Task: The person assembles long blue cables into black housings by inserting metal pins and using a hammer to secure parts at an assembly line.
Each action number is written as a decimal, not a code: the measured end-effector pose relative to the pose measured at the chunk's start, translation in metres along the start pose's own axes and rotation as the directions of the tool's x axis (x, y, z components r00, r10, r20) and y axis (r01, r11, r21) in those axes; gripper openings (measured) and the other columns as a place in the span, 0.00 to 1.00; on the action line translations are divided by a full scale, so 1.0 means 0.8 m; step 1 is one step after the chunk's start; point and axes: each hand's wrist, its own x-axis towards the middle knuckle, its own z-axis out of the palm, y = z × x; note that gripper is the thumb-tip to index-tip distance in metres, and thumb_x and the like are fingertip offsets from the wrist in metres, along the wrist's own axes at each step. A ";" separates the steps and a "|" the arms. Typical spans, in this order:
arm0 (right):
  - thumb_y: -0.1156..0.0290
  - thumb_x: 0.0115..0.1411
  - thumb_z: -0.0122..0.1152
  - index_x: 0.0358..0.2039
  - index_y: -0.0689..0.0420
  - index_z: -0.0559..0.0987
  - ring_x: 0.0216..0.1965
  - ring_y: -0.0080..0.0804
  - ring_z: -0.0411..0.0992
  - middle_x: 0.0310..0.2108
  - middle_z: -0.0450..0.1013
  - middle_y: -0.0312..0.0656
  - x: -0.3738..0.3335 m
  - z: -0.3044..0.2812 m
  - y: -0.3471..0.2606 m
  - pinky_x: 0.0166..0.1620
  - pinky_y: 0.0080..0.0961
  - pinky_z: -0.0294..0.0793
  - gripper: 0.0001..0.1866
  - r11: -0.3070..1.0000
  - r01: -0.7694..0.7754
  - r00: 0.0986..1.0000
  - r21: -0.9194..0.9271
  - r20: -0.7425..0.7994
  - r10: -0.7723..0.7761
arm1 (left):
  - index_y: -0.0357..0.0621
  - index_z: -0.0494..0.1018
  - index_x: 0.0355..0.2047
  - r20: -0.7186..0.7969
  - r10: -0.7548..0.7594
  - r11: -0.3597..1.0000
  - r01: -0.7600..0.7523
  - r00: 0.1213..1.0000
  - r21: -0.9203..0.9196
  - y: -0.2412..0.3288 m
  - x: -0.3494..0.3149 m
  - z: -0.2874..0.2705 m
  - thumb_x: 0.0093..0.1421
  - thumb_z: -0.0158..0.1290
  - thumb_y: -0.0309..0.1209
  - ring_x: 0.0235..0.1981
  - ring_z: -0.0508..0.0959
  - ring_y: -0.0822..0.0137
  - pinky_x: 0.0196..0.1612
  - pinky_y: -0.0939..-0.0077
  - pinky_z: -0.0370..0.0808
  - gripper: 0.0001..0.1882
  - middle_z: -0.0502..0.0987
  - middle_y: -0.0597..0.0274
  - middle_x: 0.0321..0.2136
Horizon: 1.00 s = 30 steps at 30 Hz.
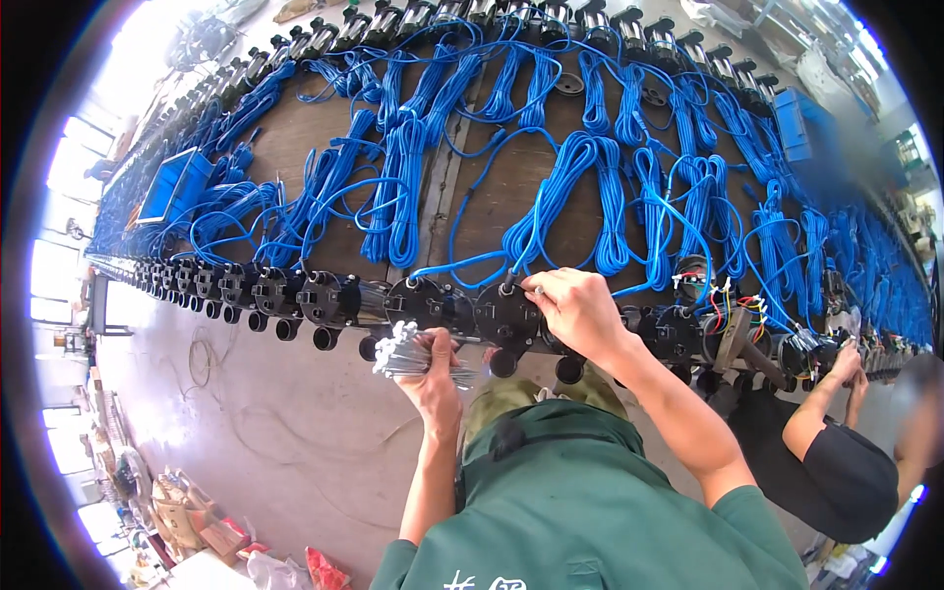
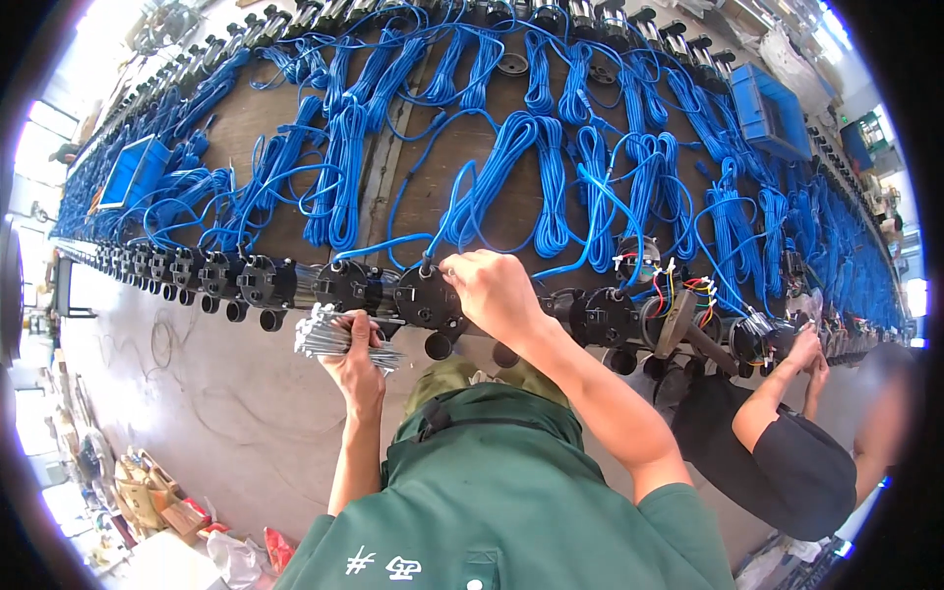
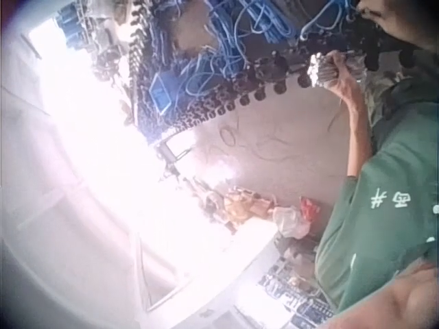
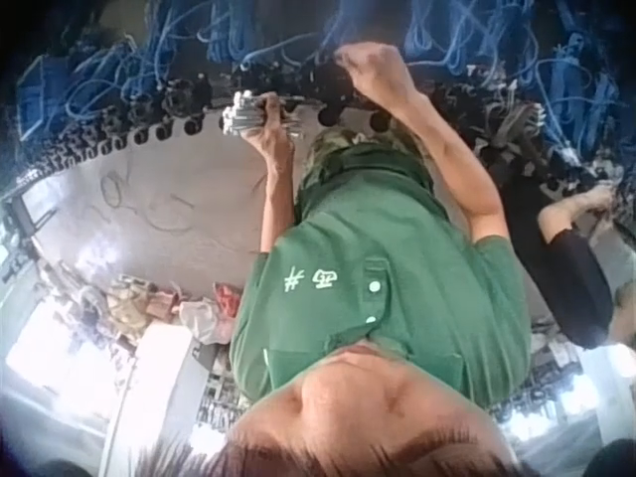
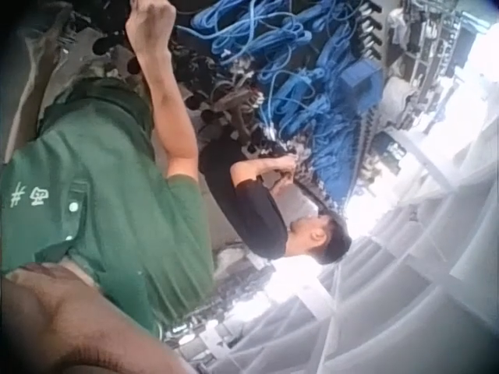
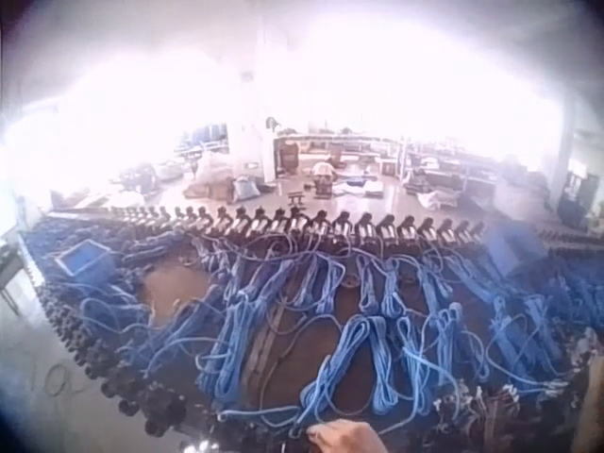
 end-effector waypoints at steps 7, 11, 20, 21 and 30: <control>0.74 0.59 0.69 0.45 0.64 0.81 0.41 0.44 0.80 0.42 0.80 0.49 -0.009 -0.030 -0.032 0.44 0.36 0.80 0.15 0.969 -0.242 0.968 0.039 -0.056 0.244 | 0.35 0.80 0.31 0.192 0.162 0.902 -0.224 0.968 0.368 0.008 -0.008 0.012 0.63 0.64 0.22 0.27 0.75 0.75 0.33 0.80 0.72 0.04 0.80 0.65 0.28; 0.75 0.59 0.70 0.42 0.62 0.82 0.33 0.36 0.81 0.40 0.80 0.46 -0.016 -0.045 -0.058 0.35 0.30 0.80 0.11 0.960 -0.251 0.962 0.121 -0.084 0.262 | 0.33 0.82 0.35 0.329 0.122 0.809 -0.286 0.937 0.514 -0.009 -0.011 -0.005 0.61 0.64 0.21 0.31 0.80 0.74 0.39 0.77 0.77 0.04 0.83 0.64 0.29; 0.74 0.56 0.71 0.53 0.60 0.78 0.43 0.43 0.79 0.49 0.78 0.46 -0.029 -0.030 -0.102 0.46 0.34 0.80 0.23 0.975 -0.194 0.977 0.104 -0.066 0.202 | 0.37 0.75 0.45 0.203 -0.649 0.755 0.653 0.733 0.056 0.065 -0.035 -0.071 0.66 0.59 0.25 0.20 0.72 0.71 0.30 0.73 0.73 0.09 0.78 0.57 0.28; 0.73 0.55 0.72 0.56 0.60 0.77 0.49 0.44 0.76 0.54 0.75 0.47 -0.019 -0.028 -0.105 0.50 0.36 0.78 0.27 0.996 -0.072 0.994 0.056 -0.083 0.076 | 0.38 0.74 0.47 0.286 -0.667 0.712 0.701 0.688 -0.026 0.071 -0.035 -0.076 0.66 0.58 0.25 0.21 0.72 0.70 0.33 0.69 0.74 0.10 0.78 0.57 0.29; 0.70 0.62 0.60 0.62 0.57 0.77 0.65 0.36 0.67 0.69 0.68 0.40 0.013 -0.011 -0.124 0.63 0.36 0.65 0.26 0.920 0.324 0.941 -0.222 0.175 -0.289 | 0.33 0.68 0.59 0.440 -0.688 0.540 0.812 0.577 -0.222 0.107 -0.055 -0.071 0.64 0.54 0.20 0.37 0.81 0.56 0.45 0.52 0.81 0.22 0.79 0.50 0.37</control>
